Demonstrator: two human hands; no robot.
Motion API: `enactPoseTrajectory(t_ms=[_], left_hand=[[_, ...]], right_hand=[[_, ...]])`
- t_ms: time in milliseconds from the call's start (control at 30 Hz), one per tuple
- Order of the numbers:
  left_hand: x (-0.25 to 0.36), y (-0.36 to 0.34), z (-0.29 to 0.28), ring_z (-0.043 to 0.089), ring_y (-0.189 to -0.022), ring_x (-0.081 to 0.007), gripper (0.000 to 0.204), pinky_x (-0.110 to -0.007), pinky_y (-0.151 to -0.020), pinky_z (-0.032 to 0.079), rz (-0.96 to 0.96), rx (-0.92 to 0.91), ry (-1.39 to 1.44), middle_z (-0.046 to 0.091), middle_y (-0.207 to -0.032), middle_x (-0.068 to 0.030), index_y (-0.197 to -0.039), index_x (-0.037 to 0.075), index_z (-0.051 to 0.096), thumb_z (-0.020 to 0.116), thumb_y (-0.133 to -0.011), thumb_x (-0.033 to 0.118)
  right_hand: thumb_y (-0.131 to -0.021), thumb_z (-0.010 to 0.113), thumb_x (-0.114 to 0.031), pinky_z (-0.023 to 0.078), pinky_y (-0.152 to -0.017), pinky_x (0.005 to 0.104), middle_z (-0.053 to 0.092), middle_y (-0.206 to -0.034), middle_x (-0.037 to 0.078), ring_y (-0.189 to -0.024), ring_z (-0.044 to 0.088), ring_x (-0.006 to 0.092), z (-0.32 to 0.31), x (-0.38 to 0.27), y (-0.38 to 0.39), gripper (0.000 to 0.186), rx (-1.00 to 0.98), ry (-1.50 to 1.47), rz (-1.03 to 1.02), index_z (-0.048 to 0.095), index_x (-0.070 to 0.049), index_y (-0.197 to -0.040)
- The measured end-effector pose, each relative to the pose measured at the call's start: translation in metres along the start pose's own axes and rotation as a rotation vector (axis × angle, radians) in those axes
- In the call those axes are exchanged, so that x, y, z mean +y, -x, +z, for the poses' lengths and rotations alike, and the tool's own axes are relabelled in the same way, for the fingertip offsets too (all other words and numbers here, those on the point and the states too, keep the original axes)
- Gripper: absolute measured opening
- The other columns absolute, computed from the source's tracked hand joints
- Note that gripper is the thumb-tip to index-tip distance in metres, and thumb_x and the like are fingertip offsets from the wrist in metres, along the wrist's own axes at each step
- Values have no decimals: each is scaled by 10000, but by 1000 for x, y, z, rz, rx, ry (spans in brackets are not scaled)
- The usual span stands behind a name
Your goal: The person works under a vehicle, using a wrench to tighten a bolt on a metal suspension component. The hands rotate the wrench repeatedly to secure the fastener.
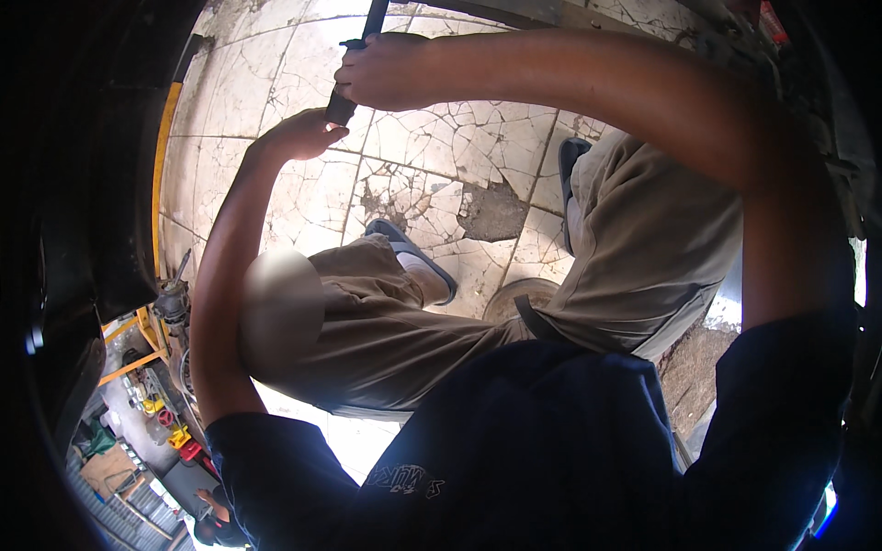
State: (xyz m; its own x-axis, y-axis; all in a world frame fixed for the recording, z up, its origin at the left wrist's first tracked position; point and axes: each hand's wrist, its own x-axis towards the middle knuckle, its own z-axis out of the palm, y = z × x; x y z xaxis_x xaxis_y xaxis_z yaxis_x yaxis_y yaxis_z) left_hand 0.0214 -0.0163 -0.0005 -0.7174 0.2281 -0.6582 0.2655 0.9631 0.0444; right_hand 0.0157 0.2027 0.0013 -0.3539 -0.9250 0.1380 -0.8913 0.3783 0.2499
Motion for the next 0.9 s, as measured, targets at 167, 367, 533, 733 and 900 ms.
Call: enactPoseTrajectory(t_ms=[167,367,533,733,900], left_hand=[[0,-1,2,608,-1114,-317,405,-407,-943,468,7,38,9,634,-1202,-183,-1253,80,572,514,-952,345],[4,-1,-2,615,-1097,-318,376,-410,-944,468,20,8,-3,647,-1174,-188,-1257,83,568,502,-936,268],[-4,0,2,636,-1049,-313,376,-416,-899,492,-15,13,36,666,-1128,-167,-1211,78,574,476,-970,350],[0,1,0,650,-1015,-287,427,-408,-871,484,34,48,-15,672,-1085,-190,-1208,61,582,473,-948,382],[5,4,-5,649,-988,-293,426,-413,-873,483,23,-3,40,674,-1060,-173,-1163,53,600,500,-953,410]], right_hand=[[-862,616,-137,460,-948,310,580,-1222,2,-1211,504,145,-2,-8,0,311,-18,-62,-82,604,-82,-1168],[-852,624,-102,449,-998,328,565,-1274,7,-1243,493,151,4,6,0,342,-20,-59,8,595,-88,-1192],[-844,621,-81,437,-1024,338,560,-1300,11,-1244,498,159,-8,-8,0,333,-42,-130,-17,609,-81,-1178],[-839,617,-83,469,-990,332,582,-1272,16,-1230,511,151,2,1,2,347,66,-95,63,609,-83,-1186],[-839,623,-91,508,-934,310,585,-1253,12,-1183,545,153,-8,-8,-1,378,-55,-24,10,602,-83,-1216]])
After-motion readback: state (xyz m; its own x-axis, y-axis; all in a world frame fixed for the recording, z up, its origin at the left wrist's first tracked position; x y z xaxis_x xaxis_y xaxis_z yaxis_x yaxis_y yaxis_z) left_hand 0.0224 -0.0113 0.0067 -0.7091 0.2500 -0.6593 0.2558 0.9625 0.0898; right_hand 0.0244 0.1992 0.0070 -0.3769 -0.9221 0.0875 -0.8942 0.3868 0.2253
